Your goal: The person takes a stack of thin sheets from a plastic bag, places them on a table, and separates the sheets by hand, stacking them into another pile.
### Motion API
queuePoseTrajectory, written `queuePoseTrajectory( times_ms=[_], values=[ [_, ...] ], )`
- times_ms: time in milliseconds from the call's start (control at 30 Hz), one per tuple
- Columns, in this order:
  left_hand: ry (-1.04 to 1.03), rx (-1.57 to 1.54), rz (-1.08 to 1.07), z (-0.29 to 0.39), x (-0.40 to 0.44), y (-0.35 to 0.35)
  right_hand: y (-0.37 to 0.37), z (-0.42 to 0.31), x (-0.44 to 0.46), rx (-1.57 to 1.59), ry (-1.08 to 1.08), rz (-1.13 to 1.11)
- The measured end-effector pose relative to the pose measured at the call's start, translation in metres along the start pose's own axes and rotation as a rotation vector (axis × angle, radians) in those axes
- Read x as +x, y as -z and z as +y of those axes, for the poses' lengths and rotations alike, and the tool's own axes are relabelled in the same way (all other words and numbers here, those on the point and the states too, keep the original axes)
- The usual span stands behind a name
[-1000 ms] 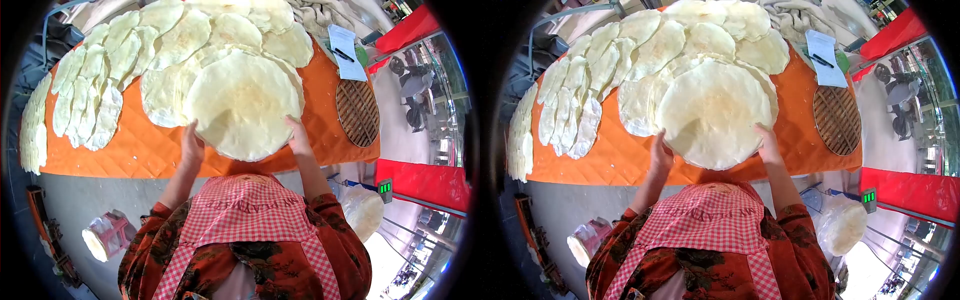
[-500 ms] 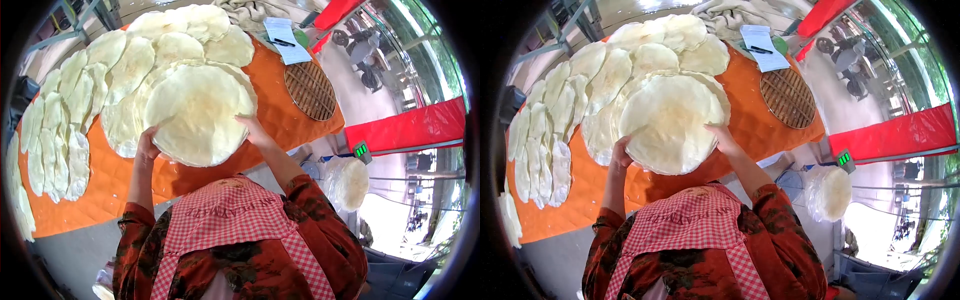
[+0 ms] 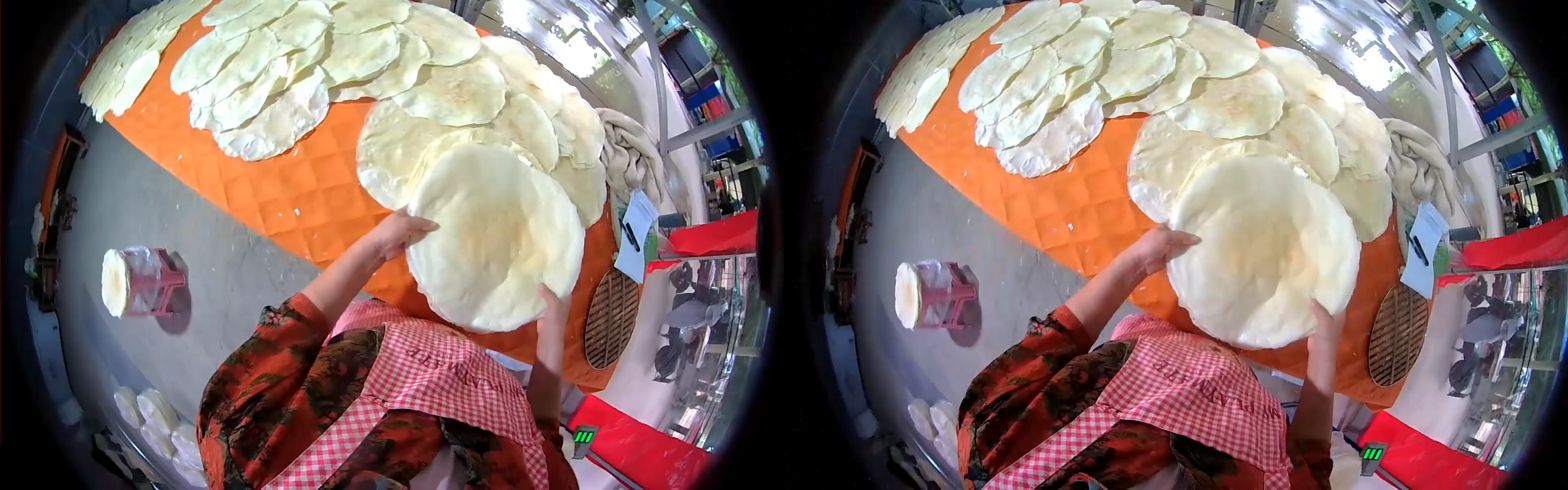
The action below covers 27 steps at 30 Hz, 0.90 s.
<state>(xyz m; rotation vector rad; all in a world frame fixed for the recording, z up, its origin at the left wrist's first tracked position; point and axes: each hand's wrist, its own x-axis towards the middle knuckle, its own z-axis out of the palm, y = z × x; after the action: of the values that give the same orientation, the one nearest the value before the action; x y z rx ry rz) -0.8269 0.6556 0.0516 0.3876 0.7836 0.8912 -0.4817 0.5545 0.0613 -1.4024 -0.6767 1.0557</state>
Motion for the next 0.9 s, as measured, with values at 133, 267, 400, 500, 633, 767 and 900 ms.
queuePoseTrajectory(
  times_ms=[133, 267, 400, 500, 633, 767, 900],
  values=[
    [0.011, 0.210, 0.117, -0.003, -0.008, 0.070, -0.046, -0.005, 0.011, 0.146, -0.083, -0.202],
    [-0.051, 0.200, 0.188, 0.023, -0.034, 0.073, -0.061, 0.018, 0.014, 0.199, -0.032, -0.192],
    [-0.026, 0.151, 0.027, 0.023, -0.017, 0.046, -0.036, -0.026, 0.002, -0.027, -0.090, -0.088],
    [-0.018, 0.153, -0.057, -0.007, 0.012, -0.034, 0.042, -0.058, 0.005, 0.131, 0.081, -0.057],
    [0.122, 0.204, -0.221, -0.061, 0.046, -0.156, 0.157, -0.110, -0.028, 0.021, 0.267, 0.157],
    [0.213, 0.242, -0.512, -0.149, 0.078, -0.259, 0.285, -0.095, -0.054, -0.022, 0.328, 0.320],
    [0.353, 0.292, -0.543, -0.285, 0.149, -0.275, 0.407, 0.019, -0.044, 0.173, -0.019, 0.557]
  ],
)
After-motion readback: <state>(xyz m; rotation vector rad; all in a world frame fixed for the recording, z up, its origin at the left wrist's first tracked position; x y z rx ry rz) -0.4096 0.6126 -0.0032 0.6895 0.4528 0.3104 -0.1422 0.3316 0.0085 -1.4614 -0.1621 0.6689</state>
